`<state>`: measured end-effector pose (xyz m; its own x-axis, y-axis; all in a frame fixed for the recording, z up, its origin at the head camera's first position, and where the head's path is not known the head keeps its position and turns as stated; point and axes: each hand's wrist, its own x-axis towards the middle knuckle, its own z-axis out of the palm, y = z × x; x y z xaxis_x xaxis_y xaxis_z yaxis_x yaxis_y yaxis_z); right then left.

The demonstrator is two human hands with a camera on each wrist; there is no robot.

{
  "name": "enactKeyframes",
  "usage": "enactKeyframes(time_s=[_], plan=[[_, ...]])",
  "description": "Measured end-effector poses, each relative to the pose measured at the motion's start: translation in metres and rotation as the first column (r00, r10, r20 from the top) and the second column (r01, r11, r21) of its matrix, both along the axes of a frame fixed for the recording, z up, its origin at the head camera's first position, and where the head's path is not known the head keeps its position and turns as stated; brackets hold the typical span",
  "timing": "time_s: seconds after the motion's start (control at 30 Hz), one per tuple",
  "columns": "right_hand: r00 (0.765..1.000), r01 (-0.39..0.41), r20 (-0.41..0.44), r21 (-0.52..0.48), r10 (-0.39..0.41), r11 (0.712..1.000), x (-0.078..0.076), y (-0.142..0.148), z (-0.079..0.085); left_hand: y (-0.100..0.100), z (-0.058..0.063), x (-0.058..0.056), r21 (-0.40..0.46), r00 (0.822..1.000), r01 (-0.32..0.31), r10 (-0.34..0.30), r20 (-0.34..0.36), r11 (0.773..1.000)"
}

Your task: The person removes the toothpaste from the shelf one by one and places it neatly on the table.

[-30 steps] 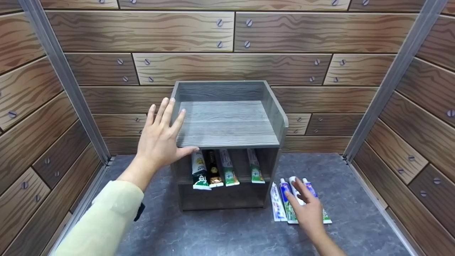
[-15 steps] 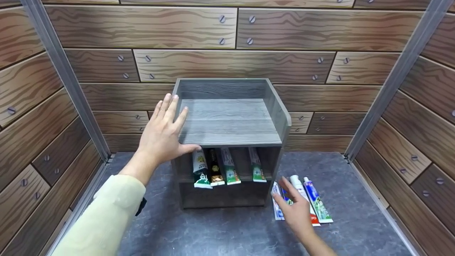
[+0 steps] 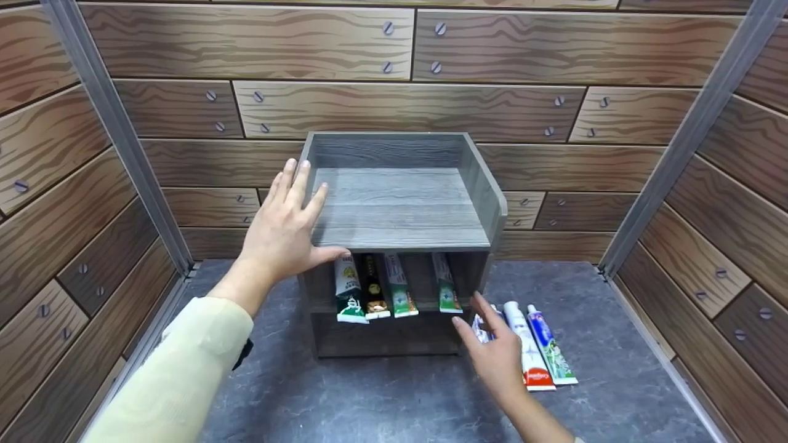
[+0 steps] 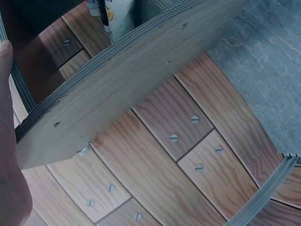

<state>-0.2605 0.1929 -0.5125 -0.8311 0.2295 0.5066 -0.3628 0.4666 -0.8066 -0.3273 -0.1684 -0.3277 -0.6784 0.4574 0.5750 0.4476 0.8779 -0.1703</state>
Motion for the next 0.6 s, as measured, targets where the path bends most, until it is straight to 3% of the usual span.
enactKeyframes(time_s=[0.43, 0.6], plan=[[0.99, 0.111, -0.09, 0.063, -0.105, 0.992, -0.009, -0.02, 0.001, 0.0, 0.001, 0.0, -0.023, 1.0, -0.02, 0.02, -0.003, 1.0], [0.988, 0.144, -0.076, 0.104, -0.137, 0.984, -0.012, -0.025, 0.001, 0.001, -0.001, 0.0, -0.009, 1.0, -0.009, 0.009, -0.017, 1.0]])
